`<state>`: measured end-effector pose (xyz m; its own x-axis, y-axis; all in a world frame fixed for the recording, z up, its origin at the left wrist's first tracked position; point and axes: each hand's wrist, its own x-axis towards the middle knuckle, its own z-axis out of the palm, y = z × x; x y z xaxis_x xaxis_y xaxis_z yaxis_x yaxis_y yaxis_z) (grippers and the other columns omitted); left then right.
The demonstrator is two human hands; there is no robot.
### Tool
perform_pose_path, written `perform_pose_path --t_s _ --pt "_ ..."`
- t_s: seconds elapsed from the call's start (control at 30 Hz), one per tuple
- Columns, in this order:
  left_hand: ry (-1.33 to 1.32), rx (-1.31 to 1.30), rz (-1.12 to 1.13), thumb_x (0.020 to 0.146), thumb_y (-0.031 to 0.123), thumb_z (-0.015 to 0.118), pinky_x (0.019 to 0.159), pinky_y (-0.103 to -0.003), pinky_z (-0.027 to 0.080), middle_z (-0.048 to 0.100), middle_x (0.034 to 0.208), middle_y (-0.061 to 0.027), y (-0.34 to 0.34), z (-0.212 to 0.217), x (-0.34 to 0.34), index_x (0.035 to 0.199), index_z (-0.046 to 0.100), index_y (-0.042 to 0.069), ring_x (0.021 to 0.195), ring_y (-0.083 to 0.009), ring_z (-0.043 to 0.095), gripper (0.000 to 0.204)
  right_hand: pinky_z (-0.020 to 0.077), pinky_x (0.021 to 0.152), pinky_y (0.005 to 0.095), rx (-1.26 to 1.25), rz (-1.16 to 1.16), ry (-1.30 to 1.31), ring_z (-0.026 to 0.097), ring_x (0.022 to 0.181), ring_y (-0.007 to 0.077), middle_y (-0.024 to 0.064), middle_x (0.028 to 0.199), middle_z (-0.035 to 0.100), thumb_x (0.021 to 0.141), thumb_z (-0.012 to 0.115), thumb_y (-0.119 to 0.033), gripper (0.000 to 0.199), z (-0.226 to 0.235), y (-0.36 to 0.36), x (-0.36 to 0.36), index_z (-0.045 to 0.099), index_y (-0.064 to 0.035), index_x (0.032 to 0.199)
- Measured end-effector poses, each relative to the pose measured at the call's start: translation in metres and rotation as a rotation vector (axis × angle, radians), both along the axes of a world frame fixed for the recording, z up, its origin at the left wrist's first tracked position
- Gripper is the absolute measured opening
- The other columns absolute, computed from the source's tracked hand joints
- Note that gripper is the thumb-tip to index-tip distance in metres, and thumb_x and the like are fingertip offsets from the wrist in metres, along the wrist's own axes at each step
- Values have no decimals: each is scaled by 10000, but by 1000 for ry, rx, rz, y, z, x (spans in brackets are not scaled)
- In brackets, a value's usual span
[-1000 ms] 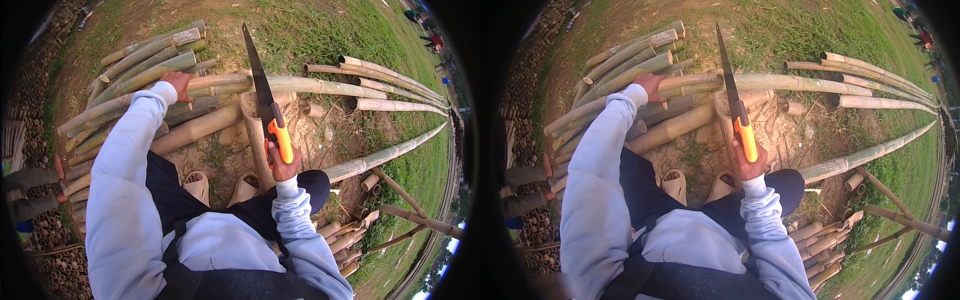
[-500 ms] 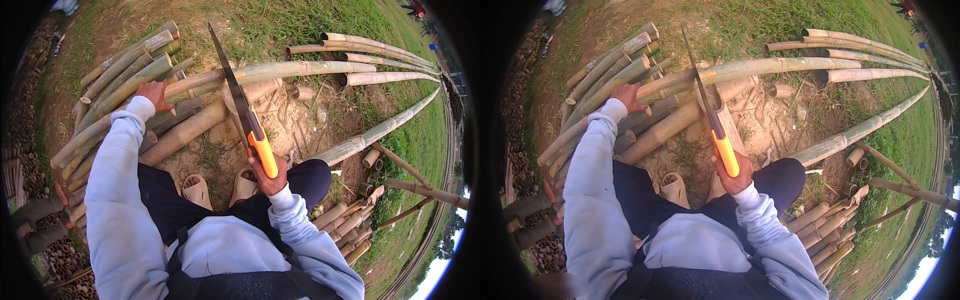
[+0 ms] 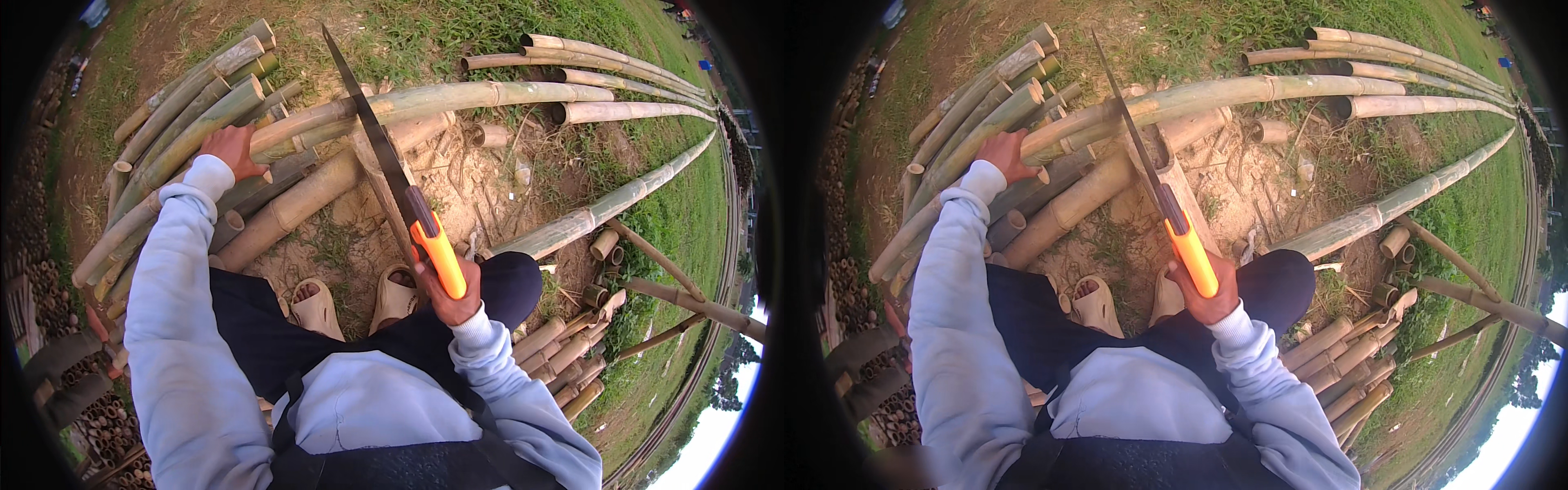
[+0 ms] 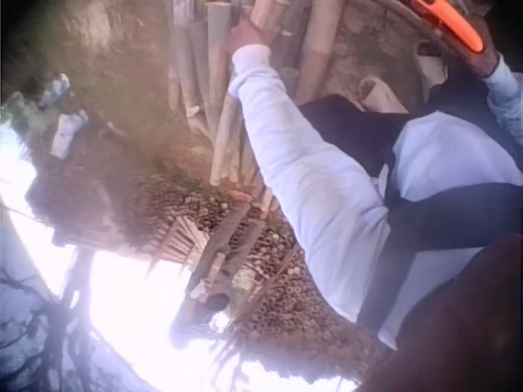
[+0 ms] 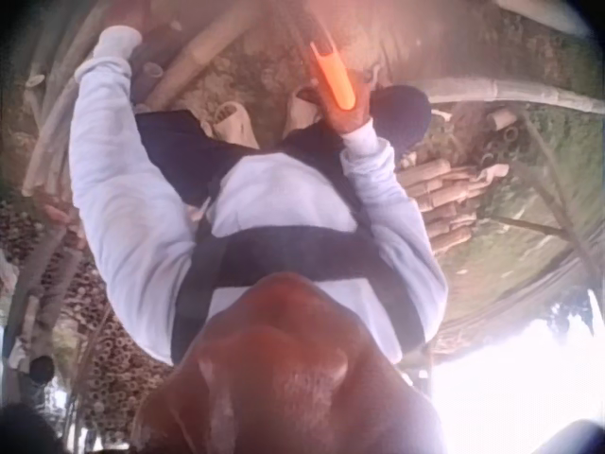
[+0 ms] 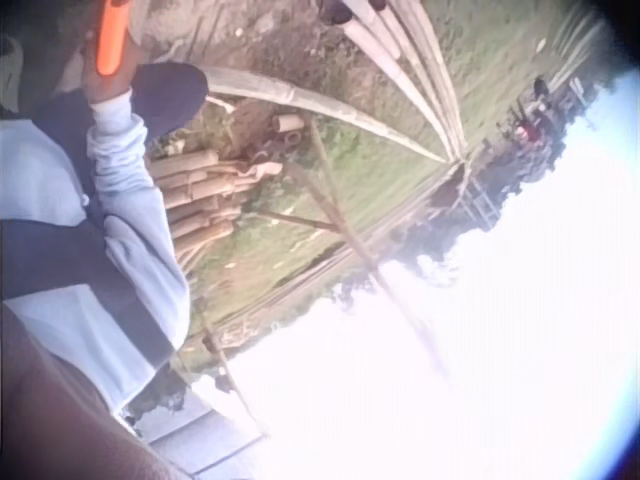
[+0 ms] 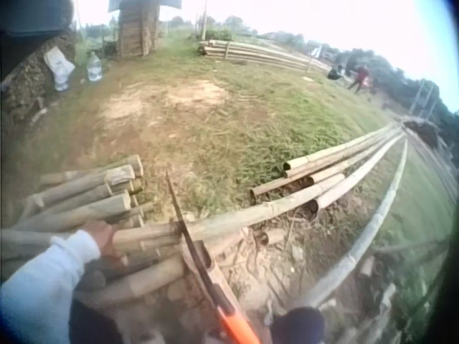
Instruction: The person uses a hand saw to cut bamboo poles into shorter sections. They hold each pole steady with one hand while sawing with the other, then move the cut pieces aside to continue with the next pole.
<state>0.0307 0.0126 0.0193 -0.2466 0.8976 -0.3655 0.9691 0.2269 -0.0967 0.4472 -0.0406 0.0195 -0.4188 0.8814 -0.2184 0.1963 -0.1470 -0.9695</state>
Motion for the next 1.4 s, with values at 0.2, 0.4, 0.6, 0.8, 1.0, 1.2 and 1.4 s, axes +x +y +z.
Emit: perform_pose_path --t_s 0.2,0.4,0.6,0.8,1.0,1.2,1.4 --pt "-44 -22 11 682 457 848 925 -517 525 721 1045 -222 7 2 0 1307 623 66 1016 -418 681 770 469 602 277 30 32 -51 564 640 89 25 682 633 922 698 -50 150 3 28 -13 698 48 1036" --pt "-45 -33 0 677 447 855 949 -521 517 712 1074 -229 14 9 9 1330 611 71 1052 -416 669 792 467 592 291 173 -26 36 558 623 98 57 668 629 908 724 -92 142 -13 71 -57 681 41 932" --pt "-9 16 -8 701 419 856 915 -516 527 721 1066 -214 0 1 7 1216 636 30 1042 -397 683 682 511 690 257 41 3 -81 650 753 99 48 797 692 921 686 -20 204 16 -24 29 696 62 1107" --pt "-33 3 17 675 441 863 958 -527 508 699 1122 -230 10 3 9 1306 625 61 1080 -417 658 774 448 586 287 48 -52 37 528 622 83 16 647 592 938 702 -108 148 -8 76 -61 695 40 927" --pt "-22 84 -15 697 414 854 923 -503 531 727 1042 -214 0 8 4 1165 668 38 1026 -395 691 628 498 652 287 108 -5 -9 608 692 115 64 775 682 923 708 -69 179 -13 25 -36 688 51 1053" --pt "-69 18 17 686 428 867 924 -494 527 731 1035 -194 4 2 3 1135 674 40 1034 -385 690 624 526 714 241 59 36 -94 664 767 95 69 851 723 943 674 -46 251 17 -14 7 678 61 1170" --pt "-63 -12 4 670 416 858 953 -528 508 717 1049 -220 15 6 5 1256 653 76 1054 -407 669 707 428 581 275 98 -40 58 499 628 73 -3 657 570 922 722 -108 142 -14 92 -83 688 30 930"
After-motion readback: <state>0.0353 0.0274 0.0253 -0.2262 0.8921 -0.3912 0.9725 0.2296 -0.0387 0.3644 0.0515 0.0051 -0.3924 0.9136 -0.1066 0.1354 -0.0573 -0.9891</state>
